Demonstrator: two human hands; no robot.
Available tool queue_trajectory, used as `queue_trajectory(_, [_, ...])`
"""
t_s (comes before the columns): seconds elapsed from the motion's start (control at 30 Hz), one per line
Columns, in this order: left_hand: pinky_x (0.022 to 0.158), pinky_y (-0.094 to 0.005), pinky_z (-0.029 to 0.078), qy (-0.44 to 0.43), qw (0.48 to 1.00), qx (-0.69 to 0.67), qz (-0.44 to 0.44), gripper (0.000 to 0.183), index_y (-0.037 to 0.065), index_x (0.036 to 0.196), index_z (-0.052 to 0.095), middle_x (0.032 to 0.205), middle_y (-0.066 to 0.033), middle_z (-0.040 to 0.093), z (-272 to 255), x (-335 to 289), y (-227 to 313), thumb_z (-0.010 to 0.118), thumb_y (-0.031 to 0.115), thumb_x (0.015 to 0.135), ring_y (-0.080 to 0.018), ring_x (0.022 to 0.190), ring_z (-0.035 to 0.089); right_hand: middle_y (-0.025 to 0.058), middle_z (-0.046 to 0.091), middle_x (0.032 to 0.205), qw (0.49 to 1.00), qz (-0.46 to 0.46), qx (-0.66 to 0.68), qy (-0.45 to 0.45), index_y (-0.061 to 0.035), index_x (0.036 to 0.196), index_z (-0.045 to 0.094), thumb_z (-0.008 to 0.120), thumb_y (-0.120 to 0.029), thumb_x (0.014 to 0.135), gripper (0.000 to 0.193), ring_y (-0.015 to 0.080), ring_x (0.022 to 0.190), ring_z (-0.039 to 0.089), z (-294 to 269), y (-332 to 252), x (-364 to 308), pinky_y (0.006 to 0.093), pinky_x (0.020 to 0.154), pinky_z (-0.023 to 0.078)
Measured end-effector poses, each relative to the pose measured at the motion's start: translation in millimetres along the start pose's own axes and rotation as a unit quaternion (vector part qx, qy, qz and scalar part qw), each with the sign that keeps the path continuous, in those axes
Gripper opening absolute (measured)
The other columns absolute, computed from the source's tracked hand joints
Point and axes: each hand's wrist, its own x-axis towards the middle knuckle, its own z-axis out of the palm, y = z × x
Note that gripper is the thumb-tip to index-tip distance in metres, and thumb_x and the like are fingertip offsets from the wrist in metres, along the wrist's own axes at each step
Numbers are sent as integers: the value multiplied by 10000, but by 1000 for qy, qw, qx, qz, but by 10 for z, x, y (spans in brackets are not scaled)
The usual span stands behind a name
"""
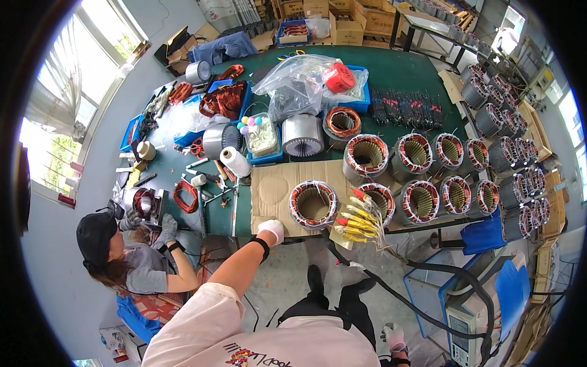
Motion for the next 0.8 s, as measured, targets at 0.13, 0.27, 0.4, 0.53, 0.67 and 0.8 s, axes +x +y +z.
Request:
queue_trajectory(0.13, [908,-427,587,0,1000,0,-1,320,121,1163,787,1230,-112,751,-32,-33,11,708,195,862,-296,1151,719,136,722,928,1000,7,6,2,10,1236,622,615,-138,975,300,223,662,716,11,-26,-11,343,559,546])
queue_trajectory(0.27, [908,-427,586,3,1000,3,-4,321,118,1166,786,1231,-114,751,5,2,-4,703,191,864,-297,1151,719,133,725,930,1000,2,7,3,28,1261,619,626,-127,966,333,211,662,715,23,-48,-33,336,558,543])
queue_trajectory(0.4, [904,-426,587,1,1000,-2,0,321,124,1167,787,1232,-115,750,29,36,-13,695,198,868,-299,1152,719,128,727,924,1000,1,8,3,23,1261,619,625,-126,968,329,212,657,715,27,-50,-37,334,551,539])
queue_trajectory(0.53, [858,-456,569,22,1000,-1,3,271,147,1116,807,1197,-91,768,116,69,-41,661,202,894,-292,1128,730,125,727,915,1000,1,9,-5,20,1253,621,619,-127,975,315,209,646,712,25,-51,-5,330,544,534])
queue_trajectory(0.67, [860,-454,569,12,1000,7,7,273,149,1117,806,1197,-91,768,99,86,-22,662,204,892,-290,1127,730,126,726,914,1000,-4,4,-3,20,1246,622,618,-129,978,306,206,646,712,29,-40,10,329,544,533])
queue_trajectory(0.8, [858,-458,570,7,1000,6,7,274,152,1119,806,1198,-85,769,102,93,-28,667,209,890,-287,1129,730,126,726,916,1000,-3,3,-3,19,1246,622,619,-132,979,307,205,644,711,47,-48,3,328,543,533])
